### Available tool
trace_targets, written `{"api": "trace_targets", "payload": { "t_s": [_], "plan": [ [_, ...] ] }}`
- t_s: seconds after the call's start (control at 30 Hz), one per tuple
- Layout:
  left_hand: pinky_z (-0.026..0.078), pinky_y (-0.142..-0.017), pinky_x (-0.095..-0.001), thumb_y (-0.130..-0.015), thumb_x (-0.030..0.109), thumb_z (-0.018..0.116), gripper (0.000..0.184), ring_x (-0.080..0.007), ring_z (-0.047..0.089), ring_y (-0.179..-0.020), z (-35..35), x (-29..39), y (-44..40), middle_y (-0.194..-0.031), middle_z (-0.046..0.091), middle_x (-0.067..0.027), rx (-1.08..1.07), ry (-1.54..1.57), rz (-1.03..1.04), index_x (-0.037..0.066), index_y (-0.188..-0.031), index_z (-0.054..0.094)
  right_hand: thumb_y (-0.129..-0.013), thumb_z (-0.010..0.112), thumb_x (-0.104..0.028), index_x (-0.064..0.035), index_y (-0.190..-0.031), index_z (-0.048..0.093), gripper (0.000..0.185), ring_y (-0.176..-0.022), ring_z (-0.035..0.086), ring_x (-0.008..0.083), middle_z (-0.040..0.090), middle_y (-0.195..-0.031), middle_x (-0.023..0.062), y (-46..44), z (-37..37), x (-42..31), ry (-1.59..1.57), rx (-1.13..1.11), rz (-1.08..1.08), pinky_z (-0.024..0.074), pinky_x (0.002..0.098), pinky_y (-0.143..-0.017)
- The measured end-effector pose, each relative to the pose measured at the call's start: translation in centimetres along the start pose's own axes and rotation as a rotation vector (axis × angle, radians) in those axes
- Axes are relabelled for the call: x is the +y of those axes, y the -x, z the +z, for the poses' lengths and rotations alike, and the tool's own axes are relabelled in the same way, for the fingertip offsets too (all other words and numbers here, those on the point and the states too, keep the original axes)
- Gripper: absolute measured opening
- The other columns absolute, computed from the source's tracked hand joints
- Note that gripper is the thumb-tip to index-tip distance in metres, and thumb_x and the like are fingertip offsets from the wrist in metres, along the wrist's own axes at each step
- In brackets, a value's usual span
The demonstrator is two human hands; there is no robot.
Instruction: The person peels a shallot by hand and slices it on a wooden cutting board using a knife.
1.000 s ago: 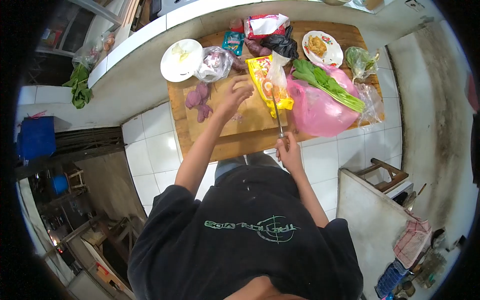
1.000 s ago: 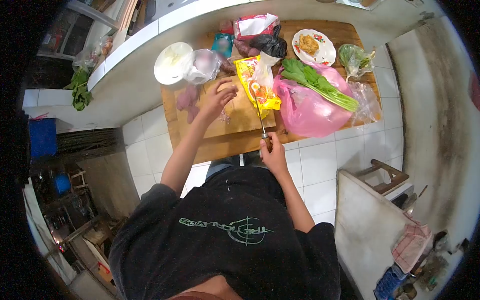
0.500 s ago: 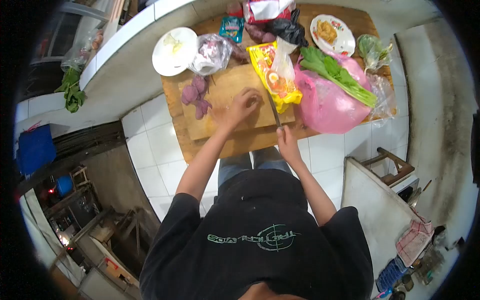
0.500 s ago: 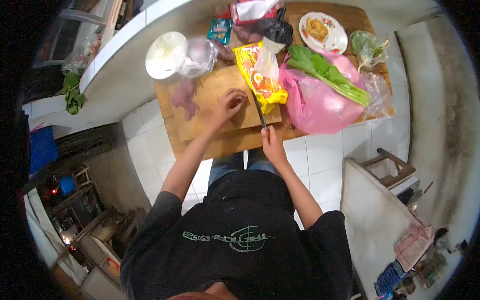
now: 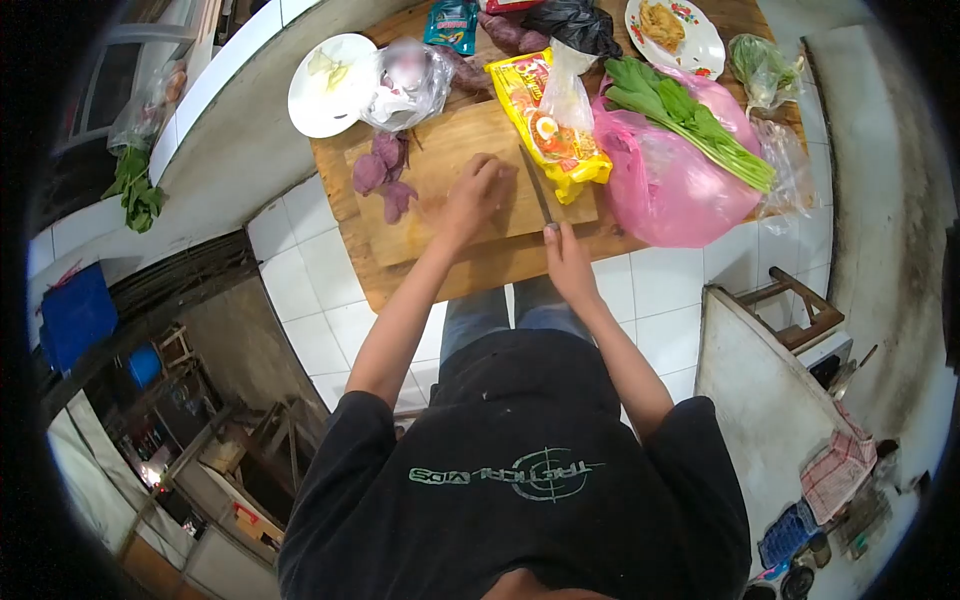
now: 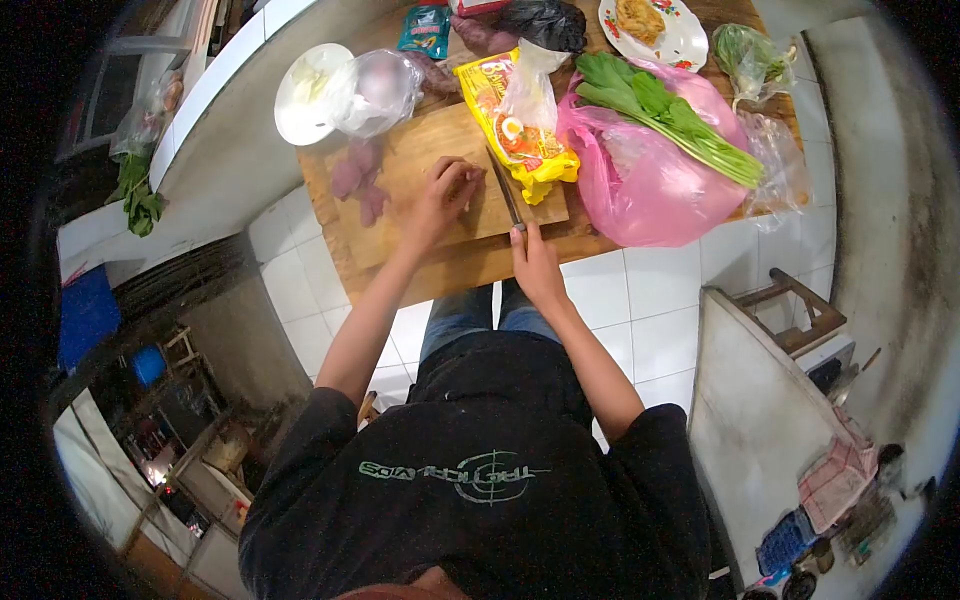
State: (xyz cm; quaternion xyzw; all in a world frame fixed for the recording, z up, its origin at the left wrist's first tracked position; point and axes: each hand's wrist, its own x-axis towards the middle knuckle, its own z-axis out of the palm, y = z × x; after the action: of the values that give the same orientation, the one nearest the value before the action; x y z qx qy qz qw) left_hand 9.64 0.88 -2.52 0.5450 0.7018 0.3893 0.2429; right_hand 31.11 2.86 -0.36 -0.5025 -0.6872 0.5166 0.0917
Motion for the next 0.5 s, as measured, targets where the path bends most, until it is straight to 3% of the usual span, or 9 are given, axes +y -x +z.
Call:
{"api": "trace_targets", "payload": {
  "t_s": [0.17, 0.5],
  "plan": [
    [0.053, -0.082, -0.0365, -0.088, 0.001, 0.067, 0.021, -0.0286, 0.063, -0.097, -0.8, 0.6, 0.1, -0.108, 0.06, -0.012, -0.007, -0.04, 0.044, 0.002, -0.108, 0.062, -0.103, 0.046, -0.037, -0.0006, -0.116, 0.05, 0.039, -0.08, 0.059, 0.0531, 0.062, -0.078, 0.0321, -0.3, 0.5, 0.9, 0.04, -0.092, 0.007, 0.0418, 0.0597, -0.071],
    [0.054, -0.08, -0.0388, -0.084, 0.0, 0.068, 0.016, -0.0316, 0.065, -0.094, 0.6, 0.1, 0.3, -0.104, 0.065, -0.012, 0.091, -0.149, 0.03, 0.002, -0.1, 0.066, -0.103, 0.048, -0.028, -0.0004, -0.105, 0.048, 0.028, -0.069, 0.06, 0.0518, 0.061, -0.068, 0.0292, 0.0, 0.7, -0.6, 0.137, -0.02, -0.073, 0.0441, 0.0601, -0.06]
  ]
}}
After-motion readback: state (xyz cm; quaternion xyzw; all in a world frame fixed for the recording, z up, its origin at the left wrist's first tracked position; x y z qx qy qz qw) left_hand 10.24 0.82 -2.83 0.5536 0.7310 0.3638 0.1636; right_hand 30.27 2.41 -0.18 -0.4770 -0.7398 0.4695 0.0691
